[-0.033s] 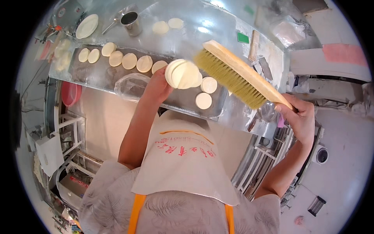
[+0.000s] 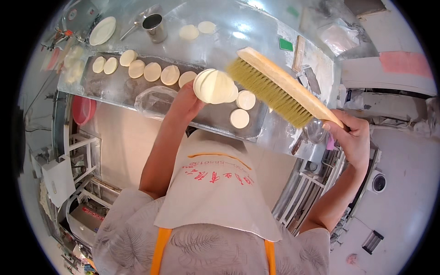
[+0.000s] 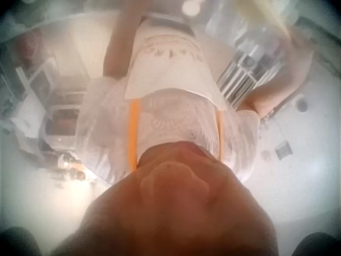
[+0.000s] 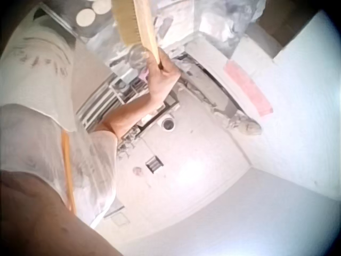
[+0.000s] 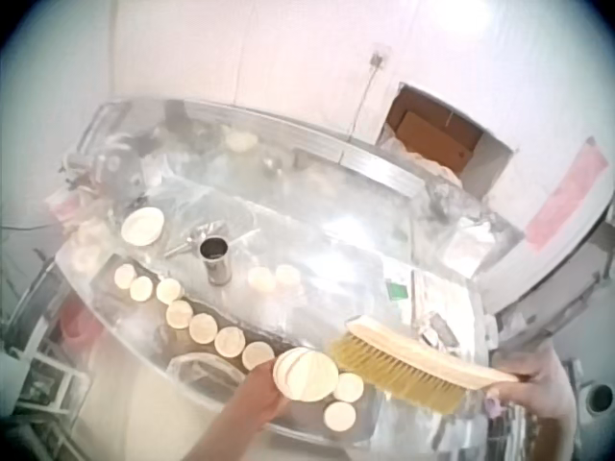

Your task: The person separates a stack of round dough discs and places them into a plastic bag. They then use a brush to dust the dough discs with flour and continue to separate and stack them on the metal counter.

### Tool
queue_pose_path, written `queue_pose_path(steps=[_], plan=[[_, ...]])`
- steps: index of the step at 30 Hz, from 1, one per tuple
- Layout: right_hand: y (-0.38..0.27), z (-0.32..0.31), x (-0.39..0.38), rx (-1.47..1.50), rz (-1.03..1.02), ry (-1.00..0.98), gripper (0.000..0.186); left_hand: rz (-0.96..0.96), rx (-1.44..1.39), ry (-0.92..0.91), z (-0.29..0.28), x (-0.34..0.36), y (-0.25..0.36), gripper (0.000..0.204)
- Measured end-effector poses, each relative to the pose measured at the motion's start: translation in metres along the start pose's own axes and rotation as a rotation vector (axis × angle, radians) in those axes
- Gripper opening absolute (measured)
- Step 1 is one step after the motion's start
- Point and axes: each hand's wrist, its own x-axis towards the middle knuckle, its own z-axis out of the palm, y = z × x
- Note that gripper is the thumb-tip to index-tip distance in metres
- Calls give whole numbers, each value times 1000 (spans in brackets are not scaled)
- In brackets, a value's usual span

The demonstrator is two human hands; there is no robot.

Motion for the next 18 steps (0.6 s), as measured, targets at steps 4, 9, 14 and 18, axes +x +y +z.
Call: queue_pose_path(steps=[4,9,14,18], plan=[[-3,2,1,25,-32,-10,30,47,106,-1,2,0,3,36],[-7,10,8,17,-106,-271,28,20,179,-3,5,-6,8,34],[-1,15,21,-21,-1,59,31,96,48,-23,1,-4,-11,37],[-6,12,13,34,-74,-202,31,106,44,-24,2,-8,-11,36]])
